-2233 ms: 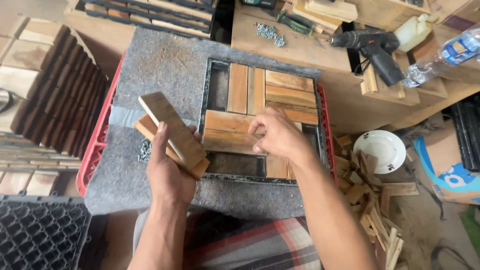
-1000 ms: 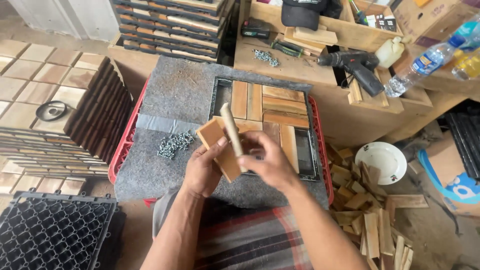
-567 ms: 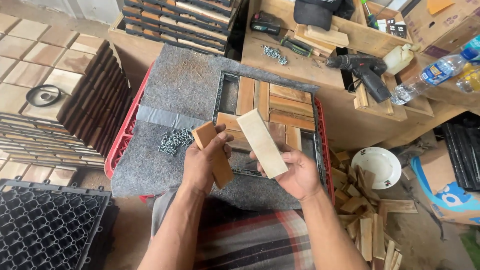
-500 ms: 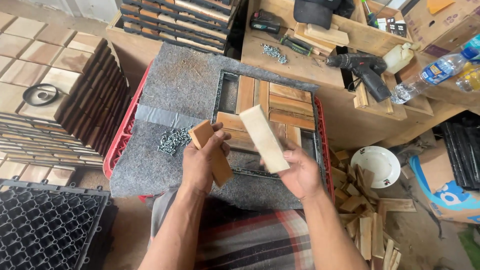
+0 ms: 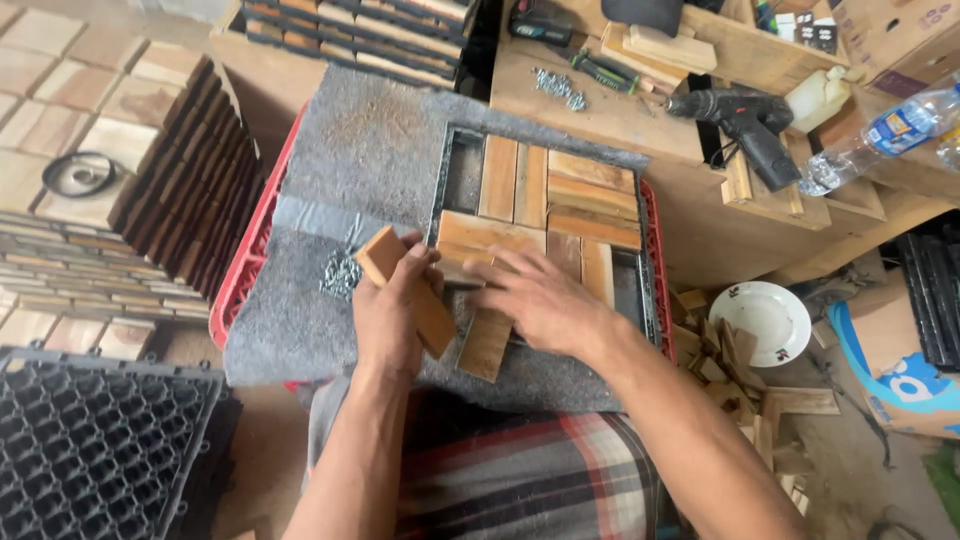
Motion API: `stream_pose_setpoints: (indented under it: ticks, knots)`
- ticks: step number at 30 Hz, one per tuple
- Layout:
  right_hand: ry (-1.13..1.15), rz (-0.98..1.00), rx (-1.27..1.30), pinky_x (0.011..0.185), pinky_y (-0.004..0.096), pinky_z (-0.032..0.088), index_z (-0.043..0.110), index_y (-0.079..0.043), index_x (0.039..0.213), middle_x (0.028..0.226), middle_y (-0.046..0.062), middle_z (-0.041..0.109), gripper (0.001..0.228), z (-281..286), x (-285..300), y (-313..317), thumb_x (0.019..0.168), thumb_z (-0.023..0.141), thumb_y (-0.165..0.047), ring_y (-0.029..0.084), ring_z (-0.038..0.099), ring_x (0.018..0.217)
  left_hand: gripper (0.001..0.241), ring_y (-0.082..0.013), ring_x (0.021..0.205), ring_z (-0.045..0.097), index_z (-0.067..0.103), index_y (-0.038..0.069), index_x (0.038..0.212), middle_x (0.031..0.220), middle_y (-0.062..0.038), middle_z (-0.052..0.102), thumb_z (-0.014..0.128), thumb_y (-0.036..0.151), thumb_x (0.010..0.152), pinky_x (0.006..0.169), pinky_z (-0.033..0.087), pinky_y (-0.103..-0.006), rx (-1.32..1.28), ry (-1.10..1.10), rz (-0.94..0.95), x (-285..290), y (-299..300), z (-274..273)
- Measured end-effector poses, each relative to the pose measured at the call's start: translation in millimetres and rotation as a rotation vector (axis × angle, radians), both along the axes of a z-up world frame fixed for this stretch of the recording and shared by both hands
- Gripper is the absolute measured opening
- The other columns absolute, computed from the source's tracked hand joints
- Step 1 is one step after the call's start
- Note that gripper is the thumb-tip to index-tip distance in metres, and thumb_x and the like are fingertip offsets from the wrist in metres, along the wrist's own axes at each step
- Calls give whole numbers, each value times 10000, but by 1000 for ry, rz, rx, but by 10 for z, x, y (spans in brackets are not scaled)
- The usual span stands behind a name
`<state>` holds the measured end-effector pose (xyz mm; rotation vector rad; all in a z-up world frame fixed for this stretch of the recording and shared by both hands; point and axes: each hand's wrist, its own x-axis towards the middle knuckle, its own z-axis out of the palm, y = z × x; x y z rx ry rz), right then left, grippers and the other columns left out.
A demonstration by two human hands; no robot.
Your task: Assembling interlocking wooden floor tiles by fitting wood slats into a plastic grid and securing them.
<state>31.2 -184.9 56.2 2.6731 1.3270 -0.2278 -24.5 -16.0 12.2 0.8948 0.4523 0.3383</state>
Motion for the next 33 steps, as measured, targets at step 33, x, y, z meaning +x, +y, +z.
stream_pose_setpoints:
  ticks: [33]
  knots:
    - [148, -205, 669, 1030, 490, 420, 816, -169, 963, 1032, 57, 699, 195, -499, 132, -356, 844, 813, -324, 323, 583, 1099, 217, -187, 693, 646, 657, -4, 1132, 823, -136, 663, 706, 56, 930, 686, 574, -350, -88, -181, 260, 77, 53, -154]
